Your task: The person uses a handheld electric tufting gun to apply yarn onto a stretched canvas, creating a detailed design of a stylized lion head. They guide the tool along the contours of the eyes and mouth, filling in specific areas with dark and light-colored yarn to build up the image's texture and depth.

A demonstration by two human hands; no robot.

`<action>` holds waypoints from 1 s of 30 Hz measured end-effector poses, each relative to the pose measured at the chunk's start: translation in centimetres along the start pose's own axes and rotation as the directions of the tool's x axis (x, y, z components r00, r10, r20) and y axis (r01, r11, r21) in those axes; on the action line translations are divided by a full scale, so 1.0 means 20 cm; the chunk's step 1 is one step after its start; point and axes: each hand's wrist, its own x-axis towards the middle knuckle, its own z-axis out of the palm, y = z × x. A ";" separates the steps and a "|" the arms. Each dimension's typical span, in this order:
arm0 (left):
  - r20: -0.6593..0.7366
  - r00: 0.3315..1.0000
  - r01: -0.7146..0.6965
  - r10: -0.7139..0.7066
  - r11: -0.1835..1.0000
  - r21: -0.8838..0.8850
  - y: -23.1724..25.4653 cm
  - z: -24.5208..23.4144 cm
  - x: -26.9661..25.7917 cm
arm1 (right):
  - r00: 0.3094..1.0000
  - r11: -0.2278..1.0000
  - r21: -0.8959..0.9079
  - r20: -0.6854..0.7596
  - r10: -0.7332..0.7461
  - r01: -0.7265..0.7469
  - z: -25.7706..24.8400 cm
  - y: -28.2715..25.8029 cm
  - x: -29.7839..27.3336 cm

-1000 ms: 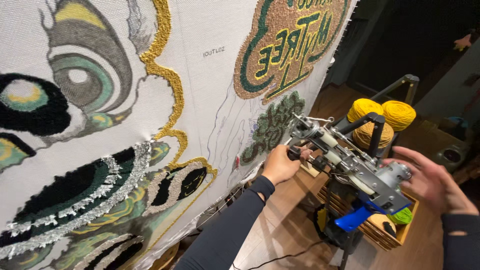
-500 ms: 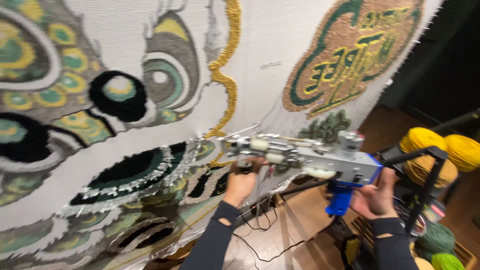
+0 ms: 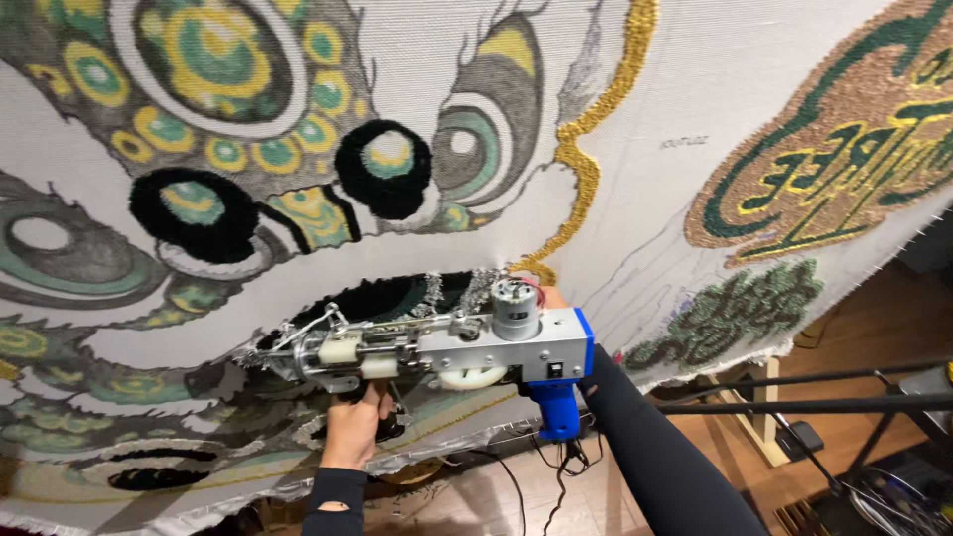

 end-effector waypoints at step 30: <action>0.248 0.968 -0.001 -0.041 0.986 0.168 -0.21 -0.25 0.16 | 0.963 0.946 -0.189 -0.103 0.248 -0.264 0.29 -0.26 -0.08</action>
